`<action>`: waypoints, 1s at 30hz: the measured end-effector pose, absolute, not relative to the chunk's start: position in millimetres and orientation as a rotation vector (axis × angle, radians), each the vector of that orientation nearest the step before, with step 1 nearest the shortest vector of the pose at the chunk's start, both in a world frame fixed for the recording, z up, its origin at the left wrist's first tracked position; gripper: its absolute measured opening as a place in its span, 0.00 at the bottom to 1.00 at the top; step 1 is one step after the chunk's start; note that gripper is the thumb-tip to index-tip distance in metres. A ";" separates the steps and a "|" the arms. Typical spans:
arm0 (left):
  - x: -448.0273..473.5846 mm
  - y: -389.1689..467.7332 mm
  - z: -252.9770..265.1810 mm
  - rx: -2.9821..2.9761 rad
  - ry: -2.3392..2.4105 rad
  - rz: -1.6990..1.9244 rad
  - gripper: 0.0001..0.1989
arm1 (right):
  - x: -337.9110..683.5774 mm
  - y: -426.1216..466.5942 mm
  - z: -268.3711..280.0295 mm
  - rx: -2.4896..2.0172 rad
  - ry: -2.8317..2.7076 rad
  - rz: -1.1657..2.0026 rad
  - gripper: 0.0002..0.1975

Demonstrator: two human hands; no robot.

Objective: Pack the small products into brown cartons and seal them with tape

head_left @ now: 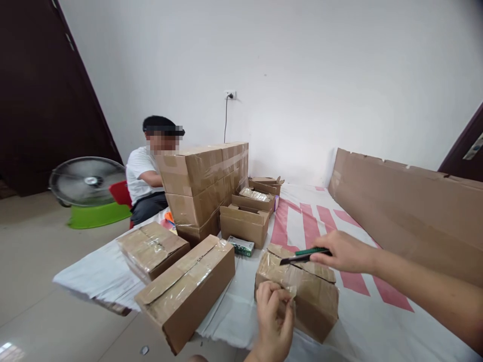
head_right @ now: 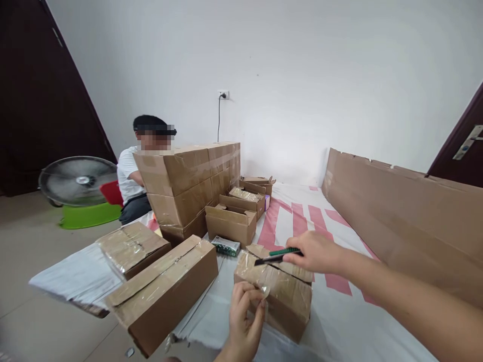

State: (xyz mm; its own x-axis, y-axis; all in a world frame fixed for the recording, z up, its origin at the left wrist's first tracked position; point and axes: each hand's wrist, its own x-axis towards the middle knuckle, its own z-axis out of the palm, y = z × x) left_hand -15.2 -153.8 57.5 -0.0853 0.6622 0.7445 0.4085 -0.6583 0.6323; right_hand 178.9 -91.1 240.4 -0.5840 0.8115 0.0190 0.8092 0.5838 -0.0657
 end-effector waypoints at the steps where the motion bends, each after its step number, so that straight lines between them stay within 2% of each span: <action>1: -15.1 -155.5 56.2 1.997 1.184 1.831 0.05 | 175.5 -93.9 233.0 -1.408 -2.760 0.074 0.12; 6: -8.9 -162.6 29.1 2.024 1.081 1.728 0.07 | 172.5 -103.7 200.3 -1.562 -2.633 0.014 0.13; 10: 3.4 -168.7 0.7 2.075 0.837 1.542 0.08 | 195.1 -118.3 189.8 -1.536 -2.354 0.256 0.18; 14: 6.5 -175.4 0.8 2.186 0.718 1.494 0.09 | 232.5 -134.6 151.6 -1.680 -2.090 0.359 0.19; 20: -4.4 -168.7 12.4 1.883 1.039 1.810 0.10 | 304.5 -154.3 45.5 -2.051 -1.713 0.288 0.20; 24: -12.1 -149.9 18.0 1.737 1.185 1.897 0.17 | 323.3 -170.4 -3.4 -2.119 -1.772 0.200 0.18; 26: -16.8 -143.1 24.3 1.786 1.195 1.831 0.13 | 319.7 -175.0 -11.4 -2.085 -1.837 0.135 0.18; 28: -18.3 -142.0 27.2 1.879 1.192 1.753 0.02 | 309.1 -177.4 -7.9 -1.980 -1.863 0.042 0.16; 30: -13.0 -147.9 20.3 1.970 1.196 1.652 0.07 | 293.4 -180.6 3.9 -1.795 -1.844 -0.061 0.14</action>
